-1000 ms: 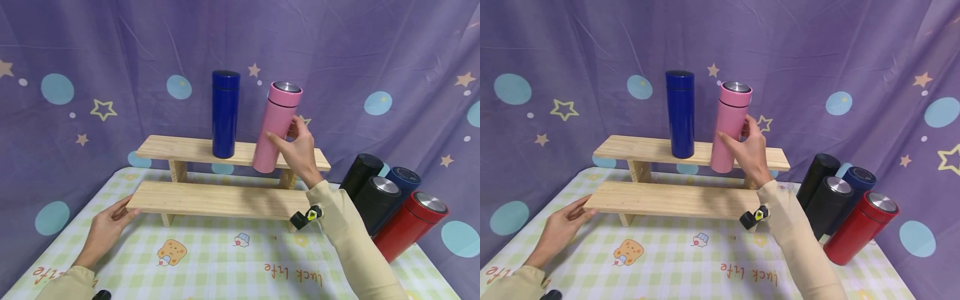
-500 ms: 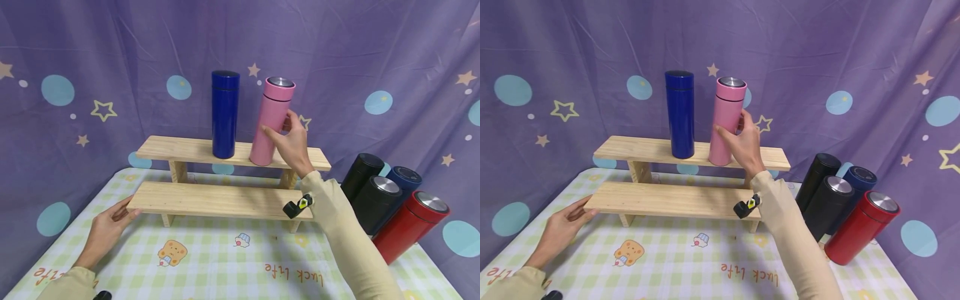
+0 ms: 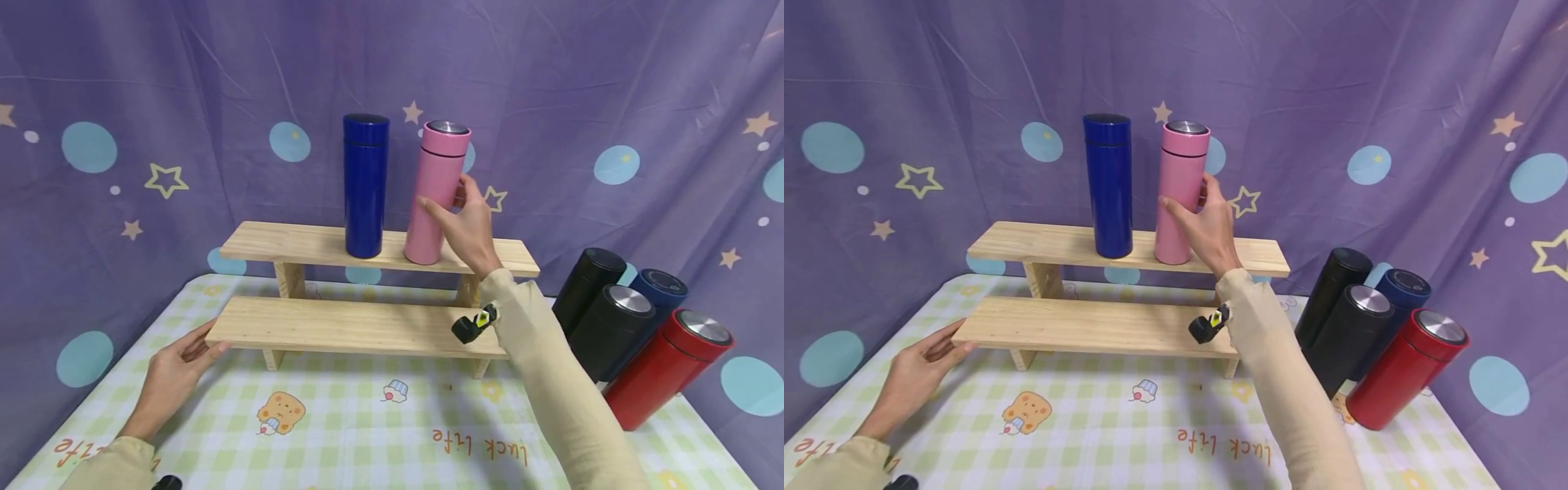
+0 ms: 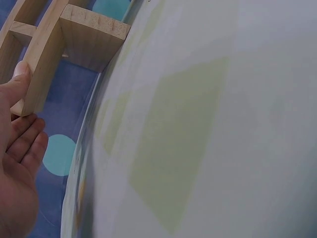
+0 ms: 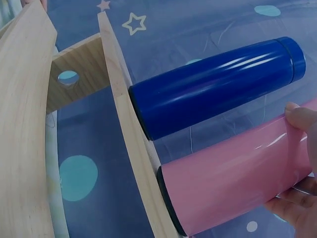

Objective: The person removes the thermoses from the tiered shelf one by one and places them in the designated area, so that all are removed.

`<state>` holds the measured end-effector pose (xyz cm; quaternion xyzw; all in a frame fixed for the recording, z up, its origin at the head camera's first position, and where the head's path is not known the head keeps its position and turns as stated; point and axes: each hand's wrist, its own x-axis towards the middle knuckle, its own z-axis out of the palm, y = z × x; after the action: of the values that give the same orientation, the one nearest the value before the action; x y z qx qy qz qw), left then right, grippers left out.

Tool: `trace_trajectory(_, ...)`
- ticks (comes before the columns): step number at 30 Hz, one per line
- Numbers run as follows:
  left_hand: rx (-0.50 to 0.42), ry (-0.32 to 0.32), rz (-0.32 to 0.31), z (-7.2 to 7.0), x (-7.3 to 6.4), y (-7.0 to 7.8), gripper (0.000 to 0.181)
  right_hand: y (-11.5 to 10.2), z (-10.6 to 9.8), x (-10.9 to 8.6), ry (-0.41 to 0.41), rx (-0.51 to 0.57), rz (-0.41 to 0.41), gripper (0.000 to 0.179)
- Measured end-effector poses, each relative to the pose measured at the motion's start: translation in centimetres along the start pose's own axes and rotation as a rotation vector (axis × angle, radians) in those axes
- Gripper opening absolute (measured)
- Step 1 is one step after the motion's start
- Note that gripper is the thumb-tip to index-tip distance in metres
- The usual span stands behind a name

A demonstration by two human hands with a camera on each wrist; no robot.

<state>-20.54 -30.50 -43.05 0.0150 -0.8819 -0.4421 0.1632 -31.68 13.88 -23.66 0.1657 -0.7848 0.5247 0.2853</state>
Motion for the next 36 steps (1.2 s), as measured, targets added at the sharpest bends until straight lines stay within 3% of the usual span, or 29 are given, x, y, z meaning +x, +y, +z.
trace_trajectory(17,-0.023,0.001,-0.003,0.2,-0.1,0.3,0.072,0.5,0.6,0.6,-0.001,-0.054,0.004,0.075)
trace_trajectory(24,-0.003,-0.007,-0.014,0.2,0.0,0.2,0.074,0.5,0.6,0.3,-0.068,-0.029,0.039,0.083)
trace_trajectory(30,0.003,-0.01,-0.013,0.0,0.0,0.0,0.073,0.1,0.0,-0.7,-0.123,-0.076,0.062,0.094)
trace_trajectory(36,0.005,-0.007,-0.021,0.0,0.0,0.0,0.074,0.0,-1.3,-2.7,-0.126,-0.123,0.04,0.097)
